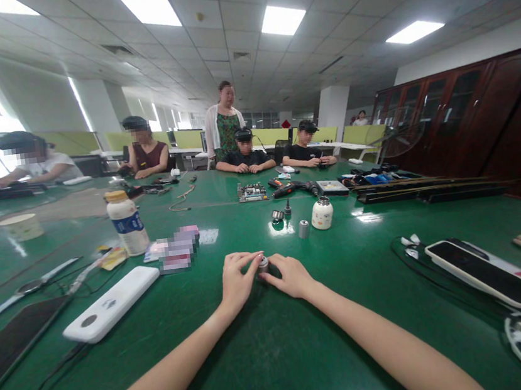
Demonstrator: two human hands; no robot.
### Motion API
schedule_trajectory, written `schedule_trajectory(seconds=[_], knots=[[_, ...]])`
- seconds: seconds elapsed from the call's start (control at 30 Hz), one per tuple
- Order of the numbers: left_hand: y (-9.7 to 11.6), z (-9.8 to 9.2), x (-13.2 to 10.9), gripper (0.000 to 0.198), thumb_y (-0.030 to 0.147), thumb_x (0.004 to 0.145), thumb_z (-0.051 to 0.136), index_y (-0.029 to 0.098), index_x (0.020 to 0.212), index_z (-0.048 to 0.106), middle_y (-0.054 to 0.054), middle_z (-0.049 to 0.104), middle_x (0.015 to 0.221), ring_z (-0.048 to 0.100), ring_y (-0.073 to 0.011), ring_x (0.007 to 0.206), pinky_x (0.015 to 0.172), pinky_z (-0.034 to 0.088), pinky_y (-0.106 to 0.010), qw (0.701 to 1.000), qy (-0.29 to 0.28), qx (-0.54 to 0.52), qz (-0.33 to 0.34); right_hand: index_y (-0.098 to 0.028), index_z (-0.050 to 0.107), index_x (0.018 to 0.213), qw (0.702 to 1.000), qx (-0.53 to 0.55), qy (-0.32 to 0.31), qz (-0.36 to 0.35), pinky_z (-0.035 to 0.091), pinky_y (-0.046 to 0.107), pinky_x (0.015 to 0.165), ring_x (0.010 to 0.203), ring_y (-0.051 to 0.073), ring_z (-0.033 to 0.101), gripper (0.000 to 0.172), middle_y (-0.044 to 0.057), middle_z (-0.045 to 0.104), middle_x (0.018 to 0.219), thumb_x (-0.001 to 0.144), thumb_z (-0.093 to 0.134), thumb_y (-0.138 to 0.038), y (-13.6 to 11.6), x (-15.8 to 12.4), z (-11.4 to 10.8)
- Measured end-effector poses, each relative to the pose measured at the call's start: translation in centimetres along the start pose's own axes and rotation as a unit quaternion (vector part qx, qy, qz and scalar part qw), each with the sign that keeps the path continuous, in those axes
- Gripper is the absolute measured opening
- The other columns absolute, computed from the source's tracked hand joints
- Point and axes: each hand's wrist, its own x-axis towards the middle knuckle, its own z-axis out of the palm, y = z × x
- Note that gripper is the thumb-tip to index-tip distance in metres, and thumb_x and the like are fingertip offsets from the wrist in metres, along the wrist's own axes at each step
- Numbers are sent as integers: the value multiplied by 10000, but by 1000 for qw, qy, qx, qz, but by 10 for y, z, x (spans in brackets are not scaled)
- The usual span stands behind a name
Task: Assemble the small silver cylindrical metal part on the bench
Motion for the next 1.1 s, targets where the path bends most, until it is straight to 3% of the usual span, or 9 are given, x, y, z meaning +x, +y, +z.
schedule_trajectory(seconds=[0.37,0.53,0.63,0.87,1.1], knots=[[-2,-1,3,281,405,927,544,298,1072,758,-45,741,965,565,-246,1008,944,464,-433,998,-62,21,2,-185,596,1197,1000,-8,4,-3,485,350,816,1000,240,663,336,90,683,1135,955,554,-415,-1,0,2],[-1,0,1,322,385,928,522,276,1167,710,-51,728,1039,568,-242,1031,968,455,-431,997,-79,9,9,-143,484,1330,998,-18,63,-12,478,395,857,1061,271,632,502,143,625,1248,914,595,-401,-2,-1,-1],[2,0,-1,393,401,900,564,264,1262,633,-50,717,1106,576,-243,1059,975,442,-439,996,-83,16,-3,-148,491,1324,996,-17,82,-44,456,392,877,1096,264,609,477,144,615,1256,902,599,-344,-3,-2,-4],[0,1,-2,289,406,898,552,237,1062,720,-62,747,1009,627,-252,993,915,457,-434,990,-115,71,-39,-195,505,1365,995,-12,69,-75,401,389,955,1229,252,537,466,133,575,1345,922,558,-328,-5,-2,-8],[-1,2,-3,277,383,887,570,255,1079,723,-53,755,996,644,-244,972,913,458,-415,991,-105,83,-20,-186,542,1324,992,11,89,-90,393,395,987,1219,249,550,438,135,588,1340,896,562,-274,-4,-3,-6]])
